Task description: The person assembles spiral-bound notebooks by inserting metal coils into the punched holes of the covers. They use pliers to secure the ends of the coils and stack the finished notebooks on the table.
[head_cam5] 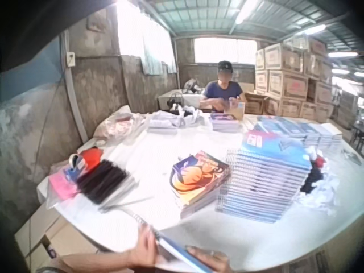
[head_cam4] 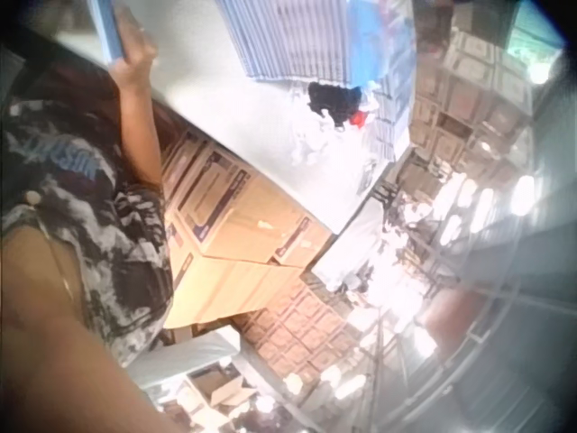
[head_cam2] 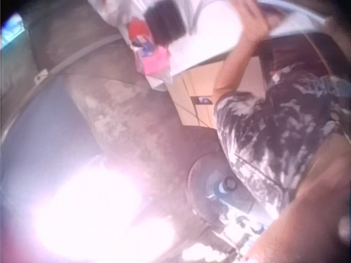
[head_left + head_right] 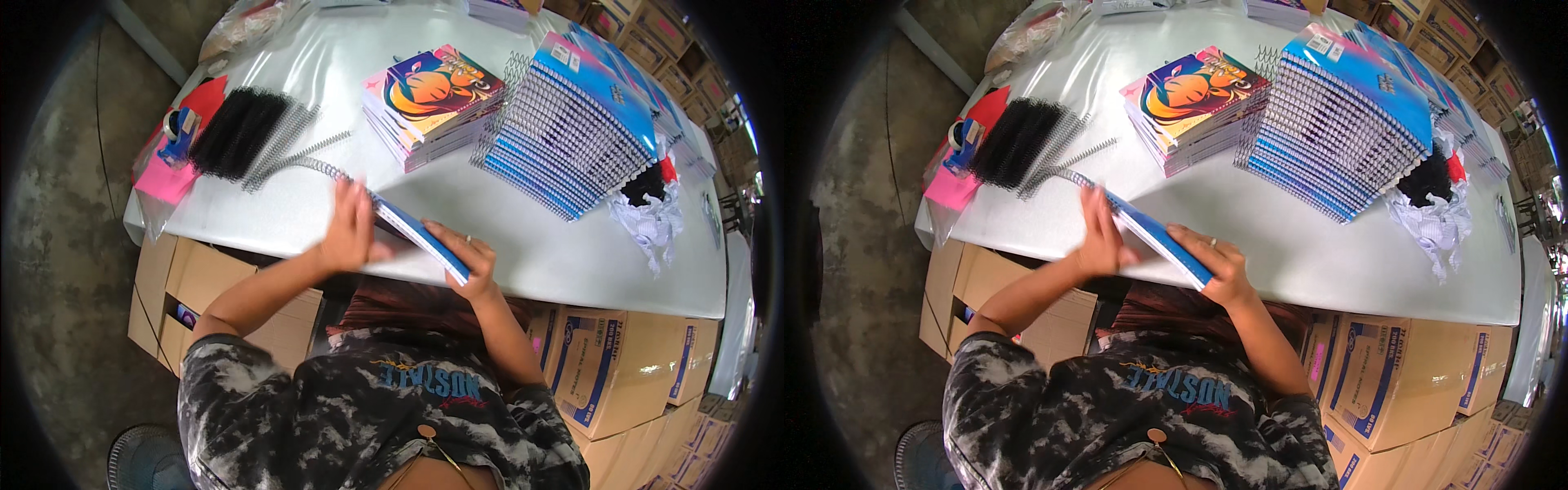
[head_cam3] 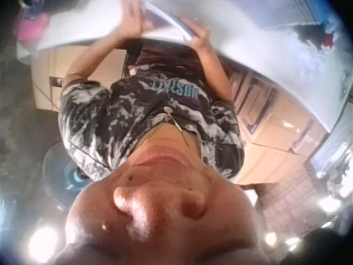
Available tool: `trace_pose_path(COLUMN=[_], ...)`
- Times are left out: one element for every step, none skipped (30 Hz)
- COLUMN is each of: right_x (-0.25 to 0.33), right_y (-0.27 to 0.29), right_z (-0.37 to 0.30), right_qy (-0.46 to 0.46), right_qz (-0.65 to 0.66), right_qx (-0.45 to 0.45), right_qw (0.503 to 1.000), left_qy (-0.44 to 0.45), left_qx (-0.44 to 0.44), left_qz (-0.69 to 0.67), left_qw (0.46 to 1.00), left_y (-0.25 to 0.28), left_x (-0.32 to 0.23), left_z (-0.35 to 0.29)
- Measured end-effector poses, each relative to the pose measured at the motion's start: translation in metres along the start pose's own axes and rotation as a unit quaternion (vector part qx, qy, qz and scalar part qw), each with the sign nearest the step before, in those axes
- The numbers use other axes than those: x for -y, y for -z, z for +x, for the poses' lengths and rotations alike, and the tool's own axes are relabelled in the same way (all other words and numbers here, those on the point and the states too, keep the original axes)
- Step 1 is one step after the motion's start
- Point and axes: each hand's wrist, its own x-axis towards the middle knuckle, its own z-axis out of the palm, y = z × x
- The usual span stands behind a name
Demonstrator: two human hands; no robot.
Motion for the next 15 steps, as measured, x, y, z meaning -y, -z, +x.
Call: trace_pose_path(right_x=[-0.005,-0.010,-0.010,-0.002,-0.001,0.002,0.003,0.002,0.000,-0.007,-0.013,-0.011,-0.003,0.006,0.013], right_y=[0.001,0.001,-0.001,-0.001,-0.003,-0.007,-0.009,-0.007,-0.008,-0.006,-0.004,-0.003,-0.001,-0.002,-0.004], right_z=[0.001,0.002,-0.004,-0.001,0.009,0.007,0.003,0.000,-0.001,-0.001,-0.003,0.002,0.008,0.013,0.020], right_qy=[0.021,0.039,0.046,0.017,0.039,0.026,0.013,0.012,0.015,0.011,0.040,0.057,0.071,0.102,0.138], right_qz=[-0.010,-0.027,-0.037,-0.004,0.040,0.033,0.025,0.012,0.009,-0.010,-0.003,0.003,0.013,-0.036,-0.085], right_qx=[0.001,-0.003,0.000,0.027,0.015,0.010,0.005,0.008,0.011,0.002,-0.004,0.011,0.031,0.059,0.087], right_qw=[1.000,0.999,0.998,0.999,0.998,0.999,1.000,1.000,1.000,1.000,0.999,0.998,0.997,0.992,0.983], left_qy=[-0.051,-0.107,-0.103,-0.092,-0.082,-0.046,-0.028,0.001,-0.033,-0.036,0.004,0.050,0.146,0.245,0.299], left_qx=[0.079,-0.052,-0.116,-0.179,-0.245,-0.226,-0.122,-0.025,-0.031,-0.037,-0.016,0.003,0.049,0.171,0.222], left_qz=[-0.076,0.002,0.020,0.036,0.056,0.094,0.054,0.021,-0.081,-0.086,-0.103,-0.109,-0.120,-0.195,-0.164], left_qw=[0.993,0.993,0.988,0.979,0.964,0.969,0.991,0.999,0.996,0.995,0.995,0.993,0.981,0.934,0.913], left_y=[0.006,0.007,0.010,0.013,0.018,0.012,0.012,0.011,-0.001,0.006,0.022,0.042,0.061,0.068,0.056], left_x=[-0.014,-0.007,0.007,0.022,0.039,0.048,0.023,-0.001,-0.013,-0.012,-0.012,-0.012,-0.008,-0.002,0.006], left_z=[-0.015,0.010,0.032,0.053,0.080,0.072,0.053,0.035,-0.002,0.013,0.046,0.076,0.107,0.117,0.112])
